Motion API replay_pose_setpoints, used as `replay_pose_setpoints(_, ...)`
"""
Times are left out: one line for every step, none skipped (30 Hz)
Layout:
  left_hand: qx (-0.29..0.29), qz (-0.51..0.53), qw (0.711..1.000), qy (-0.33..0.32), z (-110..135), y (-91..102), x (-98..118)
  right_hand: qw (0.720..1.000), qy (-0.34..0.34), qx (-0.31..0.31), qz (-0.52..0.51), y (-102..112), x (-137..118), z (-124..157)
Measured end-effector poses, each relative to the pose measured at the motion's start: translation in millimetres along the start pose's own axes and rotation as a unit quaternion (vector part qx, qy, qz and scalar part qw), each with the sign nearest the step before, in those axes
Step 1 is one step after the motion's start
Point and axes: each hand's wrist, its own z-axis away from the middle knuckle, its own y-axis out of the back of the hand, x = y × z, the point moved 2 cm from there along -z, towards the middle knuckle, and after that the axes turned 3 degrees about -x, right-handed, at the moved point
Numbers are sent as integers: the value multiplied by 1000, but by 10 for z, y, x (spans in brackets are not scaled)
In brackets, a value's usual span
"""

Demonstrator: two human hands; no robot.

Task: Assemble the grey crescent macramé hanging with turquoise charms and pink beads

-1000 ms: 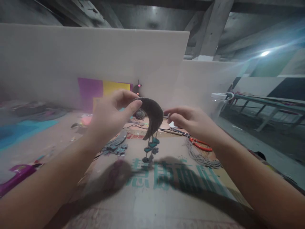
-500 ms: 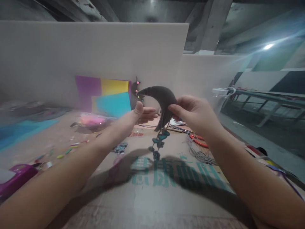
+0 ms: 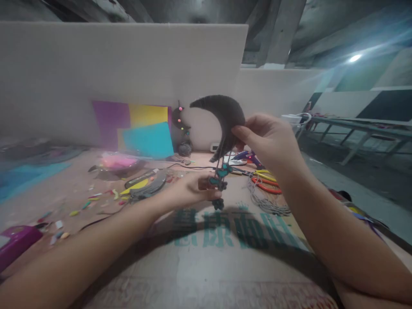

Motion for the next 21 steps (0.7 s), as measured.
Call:
replay_pose_setpoints(15, 11, 1000, 20, 1, -56, -30, 1000, -1, 0, 3, 2, -3, 4)
replay_pose_setpoints(25, 17, 999, 42, 4, -93, -54, 1000, -2, -1, 7, 5, -4, 6)
replay_pose_setpoints(30, 22, 997, 61, 10, -112, -71, 1000, -1, -2, 11, 9, -1, 6)
replay_pose_setpoints(23, 22, 997, 70, 16, -119, -80, 1000, 2, -3, 16, 16, 5, 4)
replay_pose_setpoints(10, 22, 997, 72, 24, -116, -82, 1000, 3, -3, 20, 25, 14, -1)
replay_pose_setpoints(-4, 26, 997, 68, 32, -108, -83, 1000, 4, -2, 24, 35, 25, -8)
replay_pose_setpoints(-13, 35, 997, 63, 40, -96, -84, 1000, 4, 1, 28, 46, 37, -16)
replay_pose_setpoints(-17, 48, 997, 61, 47, -86, -89, 1000, 5, 4, 29, 57, 49, -24)
replay_pose_setpoints(-18, 63, 996, 62, 52, -80, -99, 1000, 4, 7, 29, 66, 58, -31)
replay_pose_setpoints(-20, 79, 995, 66, 54, -80, -112, 1000, 3, 9, 30, 75, 65, -38)
replay_pose_setpoints(-22, 92, 993, 69, 54, -86, -126, 1000, 3, 10, 29, 81, 68, -42)
replay_pose_setpoints(-26, 101, 992, 70, 52, -97, -137, 1000, 4, 12, 27, 85, 68, -45)
replay_pose_setpoints(-28, 108, 991, 69, 49, -110, -144, 1000, 4, 12, 26, 88, 66, -46)
replay_pose_setpoints(-28, 111, 991, 68, 46, -123, -145, 1000, 6, 12, 25, 89, 62, -46)
replay_pose_setpoints(-24, 110, 991, 67, 45, -135, -140, 1000, 8, 12, 24, 90, 56, -45)
replay_pose_setpoints(-17, 106, 992, 67, 44, -146, -131, 1000, 10, 12, 25, 90, 51, -44)
replay_pose_setpoints(-13, 100, 993, 66, 45, -157, -118, 1000, 10, 13, 26, 90, 47, -42)
replay_pose_setpoints(-11, 93, 994, 62, 45, -168, -105, 999, 9, 15, 29, 91, 45, -41)
replay_pose_setpoints(-13, 88, 995, 54, 44, -181, -92, 999, 8, 17, 31, 93, 44, -41)
replay_pose_setpoints(-16, 88, 995, 43, 42, -193, -81, 999, 8, 18, 33, 95, 44, -40)
replay_pose_setpoints(-19, 90, 995, 34, 39, -206, -76, 999, 10, 16, 34, 96, 44, -40)
